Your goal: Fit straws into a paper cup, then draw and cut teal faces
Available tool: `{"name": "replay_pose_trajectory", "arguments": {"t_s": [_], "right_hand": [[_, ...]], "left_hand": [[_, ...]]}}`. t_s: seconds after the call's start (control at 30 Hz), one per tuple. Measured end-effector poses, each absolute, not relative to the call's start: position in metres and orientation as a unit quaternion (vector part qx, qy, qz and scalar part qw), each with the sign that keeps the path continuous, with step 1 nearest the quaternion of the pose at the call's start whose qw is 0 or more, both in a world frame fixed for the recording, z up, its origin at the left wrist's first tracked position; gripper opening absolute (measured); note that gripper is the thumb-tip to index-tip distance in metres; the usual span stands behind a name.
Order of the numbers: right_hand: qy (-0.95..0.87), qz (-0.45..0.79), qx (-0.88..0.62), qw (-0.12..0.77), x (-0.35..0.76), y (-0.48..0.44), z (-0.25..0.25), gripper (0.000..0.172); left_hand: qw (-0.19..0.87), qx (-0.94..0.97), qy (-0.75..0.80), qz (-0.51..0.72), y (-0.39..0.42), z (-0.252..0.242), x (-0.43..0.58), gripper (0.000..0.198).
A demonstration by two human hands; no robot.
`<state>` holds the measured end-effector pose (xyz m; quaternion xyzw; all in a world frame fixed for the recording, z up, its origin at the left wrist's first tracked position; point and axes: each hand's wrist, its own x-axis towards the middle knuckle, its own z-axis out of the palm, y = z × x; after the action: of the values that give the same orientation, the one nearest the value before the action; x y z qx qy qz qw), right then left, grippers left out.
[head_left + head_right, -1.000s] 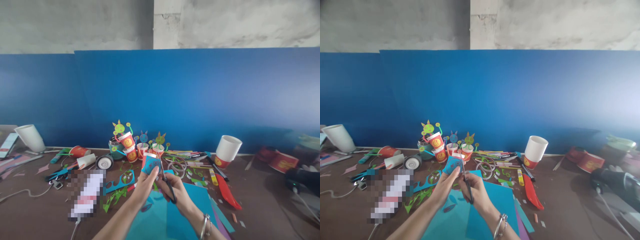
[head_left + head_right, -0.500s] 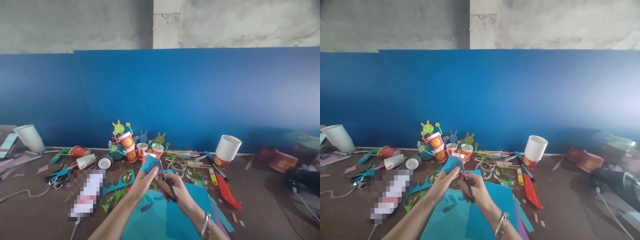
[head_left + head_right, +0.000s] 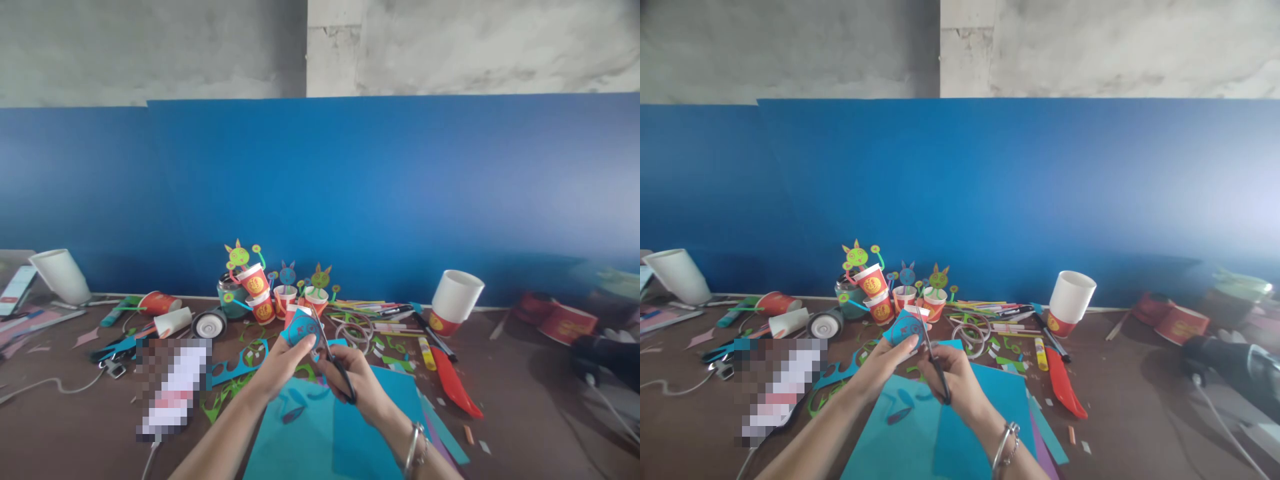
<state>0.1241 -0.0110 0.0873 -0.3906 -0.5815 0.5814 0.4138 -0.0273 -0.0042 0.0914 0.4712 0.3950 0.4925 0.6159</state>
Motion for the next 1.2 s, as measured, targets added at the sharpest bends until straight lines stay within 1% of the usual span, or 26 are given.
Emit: {"name": "replay_pose_trajectory", "arguments": {"t_s": [0.07,0.27,0.4,0.57,0.9,1.2], "right_hand": [[-0.581,0.583,-0.390,0.413,0.124,-0.011,0.087,0.032],[-0.591,0.585,-0.378,0.408,0.123,-0.011,0.085,0.030],[-0.596,0.587,-0.364,0.409,0.122,-0.011,0.084,0.027],[-0.595,0.576,-0.385,0.408,0.122,-0.011,0.085,0.029],[-0.596,0.580,-0.391,0.394,0.123,-0.013,0.091,0.031],[-0.620,0.580,-0.377,0.371,0.128,-0.008,0.086,0.027]], "left_hand": [[0.609,0.462,0.408,0.500,-0.002,0.087,-0.029,0.037],[0.546,0.457,0.449,0.540,-0.001,0.083,-0.028,0.047],[0.498,0.530,0.431,0.534,-0.005,0.095,-0.025,0.038],[0.477,0.573,0.425,0.513,-0.008,0.105,-0.025,0.031],[0.476,0.595,0.415,0.497,-0.005,0.103,-0.029,0.029],[0.467,0.630,0.406,0.469,-0.001,0.100,-0.037,0.027]]}}
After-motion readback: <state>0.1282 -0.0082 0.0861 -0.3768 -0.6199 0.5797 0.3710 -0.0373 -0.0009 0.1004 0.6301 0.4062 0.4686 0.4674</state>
